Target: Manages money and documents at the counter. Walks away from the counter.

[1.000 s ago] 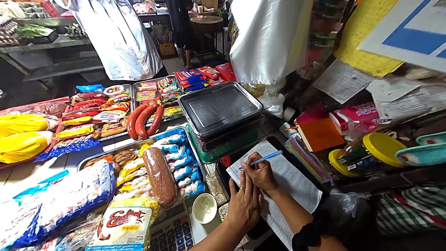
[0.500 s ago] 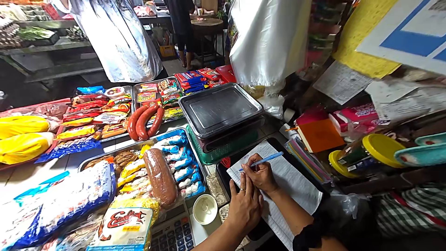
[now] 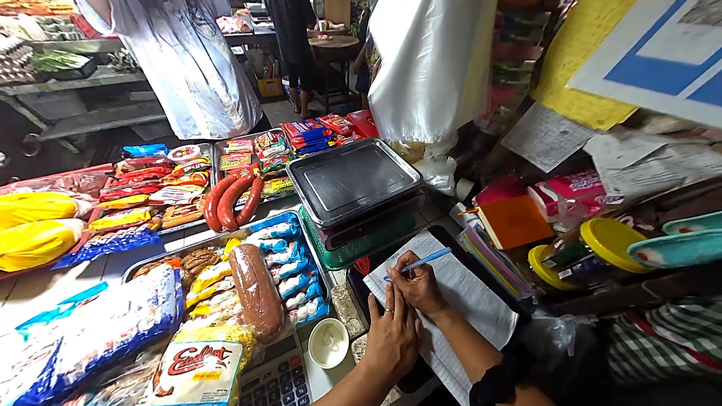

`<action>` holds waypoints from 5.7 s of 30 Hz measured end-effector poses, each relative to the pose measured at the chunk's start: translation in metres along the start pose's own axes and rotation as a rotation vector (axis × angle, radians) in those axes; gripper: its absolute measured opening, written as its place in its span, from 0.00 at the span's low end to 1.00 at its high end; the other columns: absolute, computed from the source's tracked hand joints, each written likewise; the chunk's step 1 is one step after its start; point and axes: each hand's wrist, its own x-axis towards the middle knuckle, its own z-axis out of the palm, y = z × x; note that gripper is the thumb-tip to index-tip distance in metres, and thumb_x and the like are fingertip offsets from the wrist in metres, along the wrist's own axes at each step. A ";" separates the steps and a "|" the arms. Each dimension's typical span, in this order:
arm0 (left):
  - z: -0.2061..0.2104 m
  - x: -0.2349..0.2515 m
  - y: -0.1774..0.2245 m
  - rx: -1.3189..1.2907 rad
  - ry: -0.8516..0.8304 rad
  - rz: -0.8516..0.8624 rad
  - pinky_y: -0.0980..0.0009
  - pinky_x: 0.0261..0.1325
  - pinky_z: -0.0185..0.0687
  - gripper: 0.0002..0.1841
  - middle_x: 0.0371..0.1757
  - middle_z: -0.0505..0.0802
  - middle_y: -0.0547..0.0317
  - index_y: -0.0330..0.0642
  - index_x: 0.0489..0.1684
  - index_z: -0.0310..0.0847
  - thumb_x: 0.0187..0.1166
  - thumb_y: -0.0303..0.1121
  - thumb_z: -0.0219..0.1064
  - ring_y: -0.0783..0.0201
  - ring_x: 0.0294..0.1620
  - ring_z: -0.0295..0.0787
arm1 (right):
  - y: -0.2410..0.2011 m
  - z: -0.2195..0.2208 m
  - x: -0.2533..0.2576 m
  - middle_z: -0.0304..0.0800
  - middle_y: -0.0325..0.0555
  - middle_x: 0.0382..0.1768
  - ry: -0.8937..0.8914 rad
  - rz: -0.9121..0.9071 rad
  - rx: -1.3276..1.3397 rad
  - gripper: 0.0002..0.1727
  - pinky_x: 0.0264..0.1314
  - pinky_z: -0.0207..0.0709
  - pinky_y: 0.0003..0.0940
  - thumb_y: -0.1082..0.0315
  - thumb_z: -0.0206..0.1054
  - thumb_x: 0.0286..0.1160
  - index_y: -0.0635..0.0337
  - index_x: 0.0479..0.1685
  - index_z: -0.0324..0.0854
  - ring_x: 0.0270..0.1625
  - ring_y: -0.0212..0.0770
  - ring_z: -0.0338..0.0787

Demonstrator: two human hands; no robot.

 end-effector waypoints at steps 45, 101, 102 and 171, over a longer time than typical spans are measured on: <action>0.001 0.001 0.000 0.015 0.012 -0.010 0.29 0.66 0.74 0.25 0.72 0.89 0.44 0.40 0.56 0.92 0.86 0.44 0.48 0.43 0.75 0.84 | 0.001 0.001 0.001 0.78 0.33 0.23 0.040 -0.024 -0.077 0.06 0.24 0.68 0.14 0.74 0.70 0.66 0.62 0.32 0.77 0.22 0.19 0.74; 0.001 -0.006 0.004 0.080 0.131 0.075 0.36 0.56 0.85 0.20 0.57 0.95 0.41 0.39 0.45 0.94 0.86 0.38 0.53 0.38 0.62 0.92 | -0.006 0.005 -0.007 0.79 0.34 0.22 -0.043 -0.026 -0.045 0.07 0.26 0.70 0.14 0.71 0.71 0.70 0.63 0.33 0.77 0.22 0.19 0.75; 0.001 -0.006 0.004 0.074 0.134 0.074 0.36 0.56 0.85 0.20 0.57 0.95 0.41 0.39 0.45 0.94 0.85 0.38 0.53 0.38 0.63 0.92 | -0.006 0.005 -0.008 0.78 0.34 0.22 -0.042 -0.028 -0.043 0.07 0.26 0.70 0.15 0.71 0.71 0.70 0.63 0.32 0.77 0.22 0.20 0.74; 0.005 -0.002 -0.002 0.007 0.086 0.025 0.35 0.62 0.77 0.24 0.69 0.92 0.49 0.42 0.57 0.92 0.86 0.43 0.48 0.47 0.72 0.87 | -0.002 -0.002 -0.002 0.77 0.35 0.22 0.042 -0.037 -0.124 0.06 0.25 0.67 0.14 0.73 0.69 0.67 0.63 0.29 0.76 0.22 0.20 0.73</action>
